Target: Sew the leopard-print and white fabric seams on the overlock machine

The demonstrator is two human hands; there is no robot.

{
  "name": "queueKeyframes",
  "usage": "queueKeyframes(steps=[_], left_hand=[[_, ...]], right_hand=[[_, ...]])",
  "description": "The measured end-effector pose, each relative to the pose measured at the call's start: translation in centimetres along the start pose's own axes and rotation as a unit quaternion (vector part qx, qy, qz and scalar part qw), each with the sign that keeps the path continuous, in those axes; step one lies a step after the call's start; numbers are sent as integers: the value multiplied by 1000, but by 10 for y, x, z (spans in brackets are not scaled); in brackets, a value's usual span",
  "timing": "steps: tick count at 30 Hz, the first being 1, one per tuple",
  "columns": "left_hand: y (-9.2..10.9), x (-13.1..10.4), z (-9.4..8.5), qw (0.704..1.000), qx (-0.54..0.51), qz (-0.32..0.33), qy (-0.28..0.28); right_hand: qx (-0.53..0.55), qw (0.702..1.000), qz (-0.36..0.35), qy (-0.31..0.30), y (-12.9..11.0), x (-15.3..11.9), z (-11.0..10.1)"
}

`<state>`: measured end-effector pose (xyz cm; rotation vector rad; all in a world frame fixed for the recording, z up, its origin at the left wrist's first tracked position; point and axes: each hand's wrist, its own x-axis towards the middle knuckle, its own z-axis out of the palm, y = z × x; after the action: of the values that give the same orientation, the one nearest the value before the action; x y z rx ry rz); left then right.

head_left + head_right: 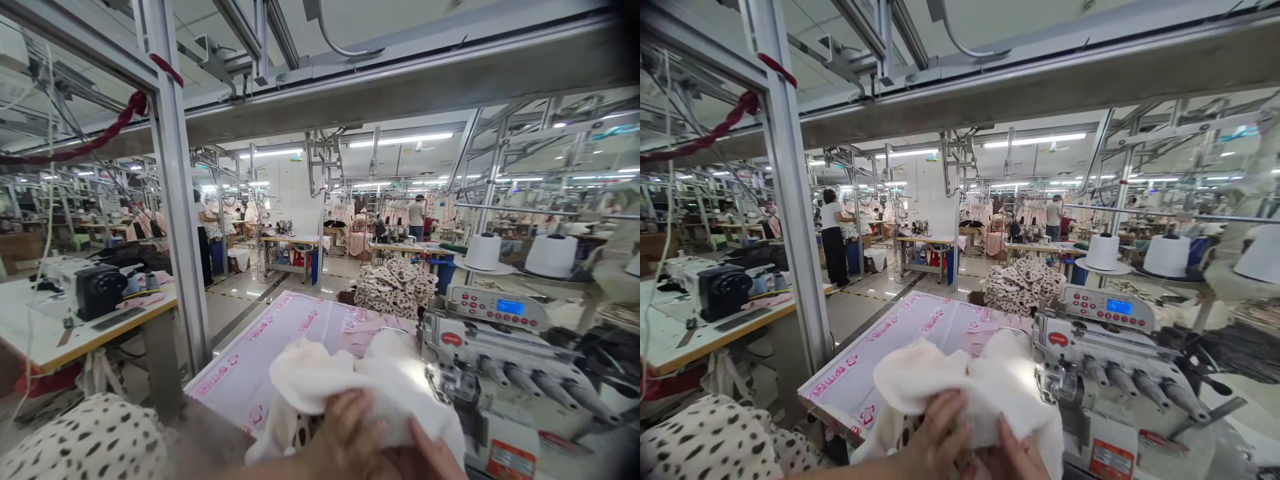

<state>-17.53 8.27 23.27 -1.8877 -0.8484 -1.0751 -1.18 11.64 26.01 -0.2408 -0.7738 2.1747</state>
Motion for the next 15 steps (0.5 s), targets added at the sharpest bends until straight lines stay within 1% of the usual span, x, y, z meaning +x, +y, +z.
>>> queueKeyframes(steps=[1, 2, 4, 6, 8, 10, 12, 13, 14, 15], left_hand=[[-3, 0, 1, 999, -16, -26, -14], [-8, 3, 1, 998, -33, -41, -15], [-19, 15, 0, 997, -56, -48, 14], [-33, 29, -1, 998, -39, -40, 37], [-50, 42, -3, 998, 15, -56, 21], [-71, 51, -8, 993, 66, -93, 1], [-88, 56, -19, 993, 73, -94, 21], [-94, 56, -27, 993, 75, -83, 32], [-96, 55, -36, 995, 70, -69, 26], [-94, 52, -45, 996, 57, -68, 4]], right_hand=[[12, 1000, 9, -8, -3, 2, 6], [32, 999, 21, -21, -5, 3, 12], [86, 994, 44, -51, -5, 5, 25], [133, 987, 49, -74, -3, 6, 35], [151, 985, 24, -78, -2, 7, 42], [149, 986, -8, -74, -2, 7, 43], [136, 988, -33, -68, -4, 5, 40], [125, 989, -39, -64, -4, 3, 36], [111, 991, -42, -55, -4, 0, 32], [90, 994, -38, -42, -3, -3, 27]])
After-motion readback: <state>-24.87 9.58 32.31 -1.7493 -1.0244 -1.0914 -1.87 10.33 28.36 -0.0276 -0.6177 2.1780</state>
